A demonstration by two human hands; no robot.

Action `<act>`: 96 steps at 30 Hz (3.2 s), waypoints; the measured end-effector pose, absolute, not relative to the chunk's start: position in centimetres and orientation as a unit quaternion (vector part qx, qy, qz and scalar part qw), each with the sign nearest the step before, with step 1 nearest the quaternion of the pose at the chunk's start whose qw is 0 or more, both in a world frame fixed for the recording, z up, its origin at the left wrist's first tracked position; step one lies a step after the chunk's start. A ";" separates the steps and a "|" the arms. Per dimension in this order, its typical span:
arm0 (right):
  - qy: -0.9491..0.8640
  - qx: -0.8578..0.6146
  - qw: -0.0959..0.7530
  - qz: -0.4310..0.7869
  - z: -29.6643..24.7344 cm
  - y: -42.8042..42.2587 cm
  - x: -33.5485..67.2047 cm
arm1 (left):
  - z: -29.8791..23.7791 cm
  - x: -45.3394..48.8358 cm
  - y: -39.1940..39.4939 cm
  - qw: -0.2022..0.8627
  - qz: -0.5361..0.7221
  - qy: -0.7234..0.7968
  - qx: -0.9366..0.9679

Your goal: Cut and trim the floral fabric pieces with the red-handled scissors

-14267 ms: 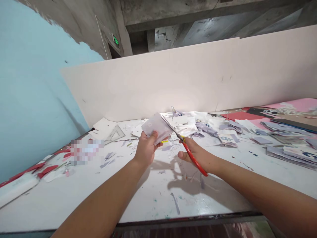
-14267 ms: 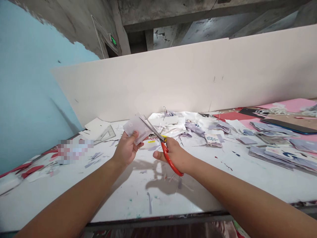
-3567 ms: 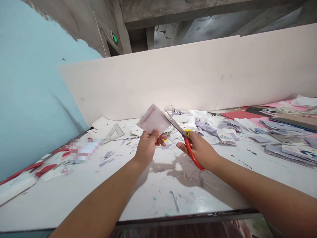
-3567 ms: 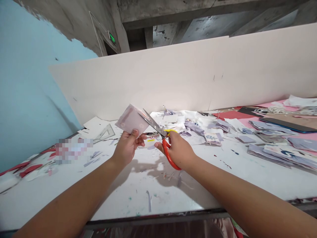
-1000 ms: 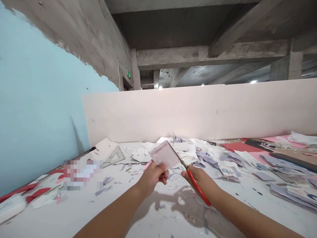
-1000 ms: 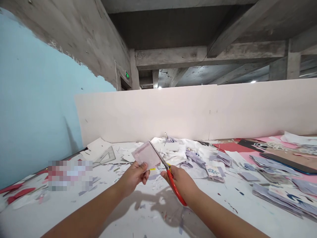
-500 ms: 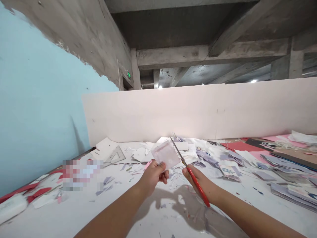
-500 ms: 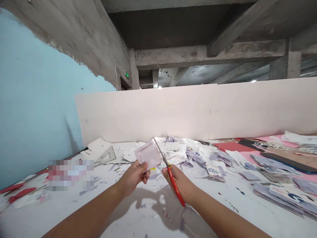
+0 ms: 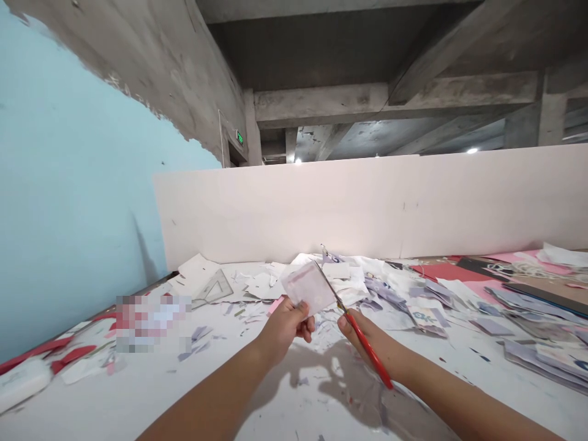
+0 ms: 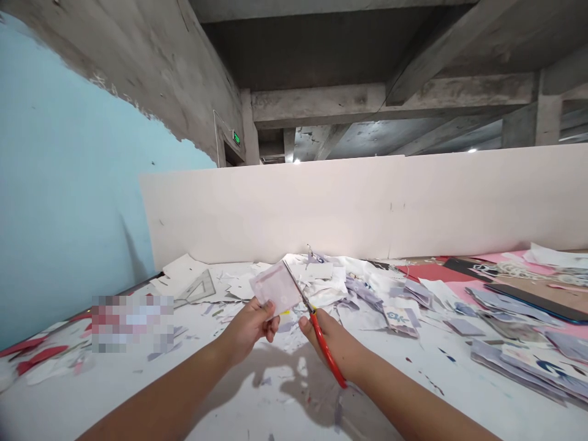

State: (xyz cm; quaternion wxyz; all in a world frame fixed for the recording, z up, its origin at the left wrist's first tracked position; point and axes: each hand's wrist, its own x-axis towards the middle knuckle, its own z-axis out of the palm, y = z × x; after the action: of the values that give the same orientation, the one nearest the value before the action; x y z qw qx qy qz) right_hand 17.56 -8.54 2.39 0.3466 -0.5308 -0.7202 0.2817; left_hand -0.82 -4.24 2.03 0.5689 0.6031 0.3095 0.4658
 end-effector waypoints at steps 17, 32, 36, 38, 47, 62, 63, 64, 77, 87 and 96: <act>-0.712 -0.566 0.336 0.245 1.6 -7.6 17.7 | 2.0 -0.8 -4.4 0.561 0.457 0.309 0.617; -0.702 -0.578 0.355 0.218 1.6 -6.8 17.9 | 2.1 -0.8 -4.6 0.582 0.463 0.309 0.592; -0.633 -0.571 0.396 0.340 1.2 -6.6 17.8 | 2.5 -0.8 -4.6 0.592 0.469 0.312 0.576; -0.613 -0.575 0.401 0.365 1.2 -6.6 17.8 | 2.5 -0.9 -4.5 0.592 0.472 0.308 0.575; -0.684 -0.668 0.261 0.133 1.7 -6.1 18.2 | 2.8 -1.2 -4.5 0.570 0.505 0.301 0.574; -0.470 -0.408 0.559 0.548 3.5 -7.0 18.0 | 2.9 -1.3 -4.8 0.543 0.489 0.330 0.597; -0.479 -0.397 0.539 0.568 3.5 -7.0 18.0 | 2.9 -1.3 -4.8 0.546 0.477 0.332 0.604; -0.492 -0.385 0.522 0.581 3.3 -7.0 18.1 | 2.9 -1.2 -4.9 0.545 0.470 0.336 0.608; -0.524 -0.423 0.580 0.459 2.0 -6.7 17.6 | 2.6 -0.6 -5.6 0.559 0.356 0.356 0.659; -0.493 -0.363 0.591 0.525 2.6 -7.1 17.7 | 2.7 -0.9 -5.0 0.541 0.361 0.369 0.664; -0.517 -0.365 0.576 0.517 2.7 -7.1 17.7 | 2.6 -1.0 -4.8 0.529 0.379 0.387 0.654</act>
State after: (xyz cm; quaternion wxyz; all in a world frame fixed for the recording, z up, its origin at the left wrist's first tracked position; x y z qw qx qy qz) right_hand 17.68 -7.15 2.73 0.5758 -0.3654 -0.5174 0.5170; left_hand -1.01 -4.85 2.60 0.5285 0.6536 0.3867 0.3793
